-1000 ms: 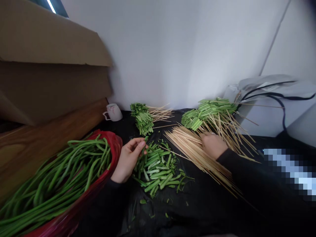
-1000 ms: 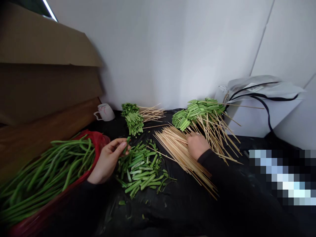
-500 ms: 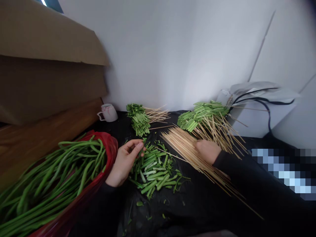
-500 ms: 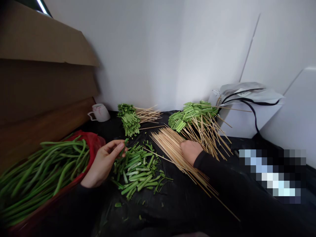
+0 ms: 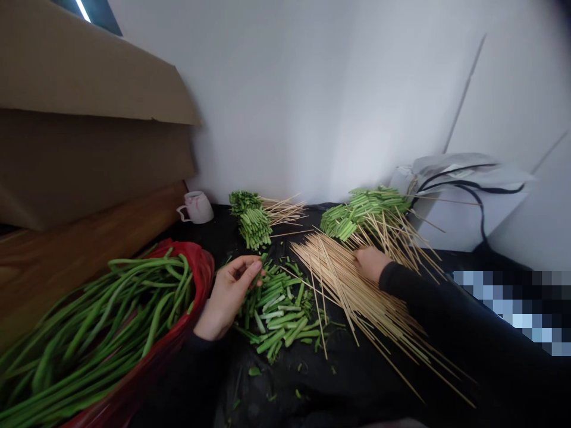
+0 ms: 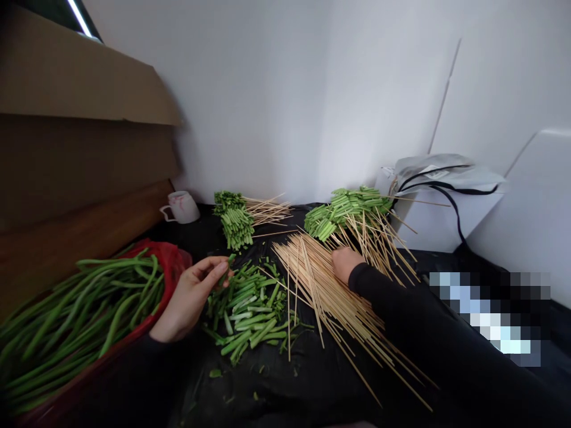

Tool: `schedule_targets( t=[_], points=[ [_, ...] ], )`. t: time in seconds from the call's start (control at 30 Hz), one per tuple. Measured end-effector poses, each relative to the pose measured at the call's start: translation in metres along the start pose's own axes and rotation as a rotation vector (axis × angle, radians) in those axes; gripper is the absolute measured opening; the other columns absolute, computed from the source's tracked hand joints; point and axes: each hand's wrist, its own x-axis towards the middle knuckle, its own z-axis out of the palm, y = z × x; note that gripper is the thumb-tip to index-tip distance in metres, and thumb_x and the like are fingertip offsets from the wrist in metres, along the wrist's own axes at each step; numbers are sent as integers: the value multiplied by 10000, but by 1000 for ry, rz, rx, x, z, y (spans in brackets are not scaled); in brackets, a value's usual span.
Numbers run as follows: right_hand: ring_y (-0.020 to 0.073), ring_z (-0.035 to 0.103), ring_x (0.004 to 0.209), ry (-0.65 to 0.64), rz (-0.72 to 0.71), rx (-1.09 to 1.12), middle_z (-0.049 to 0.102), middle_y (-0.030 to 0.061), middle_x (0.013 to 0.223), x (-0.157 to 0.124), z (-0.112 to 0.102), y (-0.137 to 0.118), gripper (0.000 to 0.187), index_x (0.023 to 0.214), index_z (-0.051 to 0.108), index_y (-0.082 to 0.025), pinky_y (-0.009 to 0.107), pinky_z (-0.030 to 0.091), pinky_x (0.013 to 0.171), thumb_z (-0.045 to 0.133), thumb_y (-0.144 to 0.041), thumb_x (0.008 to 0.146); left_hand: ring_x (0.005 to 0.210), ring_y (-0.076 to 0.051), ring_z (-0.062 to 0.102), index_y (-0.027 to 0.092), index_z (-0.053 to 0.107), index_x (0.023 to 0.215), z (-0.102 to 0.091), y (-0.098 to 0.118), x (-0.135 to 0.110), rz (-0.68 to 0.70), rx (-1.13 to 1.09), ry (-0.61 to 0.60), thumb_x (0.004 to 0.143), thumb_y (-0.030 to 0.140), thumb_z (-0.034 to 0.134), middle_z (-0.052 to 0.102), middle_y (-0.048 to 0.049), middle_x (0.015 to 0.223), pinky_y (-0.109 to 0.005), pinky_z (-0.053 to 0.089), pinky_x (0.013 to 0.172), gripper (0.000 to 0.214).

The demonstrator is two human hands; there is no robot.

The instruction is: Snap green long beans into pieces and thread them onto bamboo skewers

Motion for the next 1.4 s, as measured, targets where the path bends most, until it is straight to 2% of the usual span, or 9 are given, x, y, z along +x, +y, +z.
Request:
schedule_targets(
  t=[0.27,0.33,0.5,0.63,0.83,1.0,1.13,1.3,1.4],
  points=[
    [316,557,1125,56,24,-53,614,214,1152,-1,0,-5,307,1086,691,-101,375,428,881,494,-212,880,602,-120,553,156,685,859,1,2,-1,6,-3,-3,727,470,736,655,-4,704,-230,443,583,344],
    [306,566,1100,49,17,-50,623,213,1119,0,-2,-4,286,1035,703,-92,367,418,893,511,-235,879,605,-118,551,156,682,857,1,3,-1,4,3,-7,734,461,734,654,-3,704,-230,441,590,333],
    [269,581,1069,54,-12,-40,629,182,1120,1,0,-1,308,1121,659,-103,343,393,917,532,-234,873,613,-114,548,153,678,861,0,1,-1,-9,2,-21,745,448,730,653,0,707,-222,434,596,321],
    [287,595,1052,36,-6,-43,650,209,1078,1,2,1,304,947,711,-70,344,403,903,505,-288,898,623,-117,553,149,678,880,0,-2,0,-10,-5,-19,747,444,732,660,-3,717,-226,434,601,328],
    [264,620,1029,7,-18,-23,663,192,1076,1,1,3,292,1048,668,-85,323,417,888,505,-265,885,611,-106,551,147,677,889,-1,-4,1,-12,-5,-20,758,431,729,659,3,718,-218,423,594,317],
    [271,615,1065,-30,-28,-8,654,174,1108,0,0,5,276,1071,657,-108,320,422,912,528,-252,874,628,-113,560,146,681,900,-1,-4,1,-16,-18,-19,753,425,736,665,1,725,-222,436,610,320],
    [293,618,1069,-93,6,-19,646,205,1117,5,-1,2,275,1038,670,-73,359,446,915,552,-270,888,627,-111,563,147,682,908,-1,-5,1,-25,-17,-16,754,425,736,667,3,728,-215,431,603,322],
    [223,617,1032,-200,49,-34,621,99,1171,16,-6,-7,320,1166,597,-141,428,508,892,595,-349,923,632,-114,567,150,679,919,-2,-5,1,-25,-22,-11,757,427,734,670,-1,743,-220,440,613,326],
    [218,614,1030,-242,80,-26,594,97,1215,24,-9,-11,333,1204,577,-158,422,529,869,592,-345,929,624,-113,567,148,680,917,-2,-5,1,-21,-22,-9,756,426,735,668,-1,737,-220,435,607,326]
  ],
)
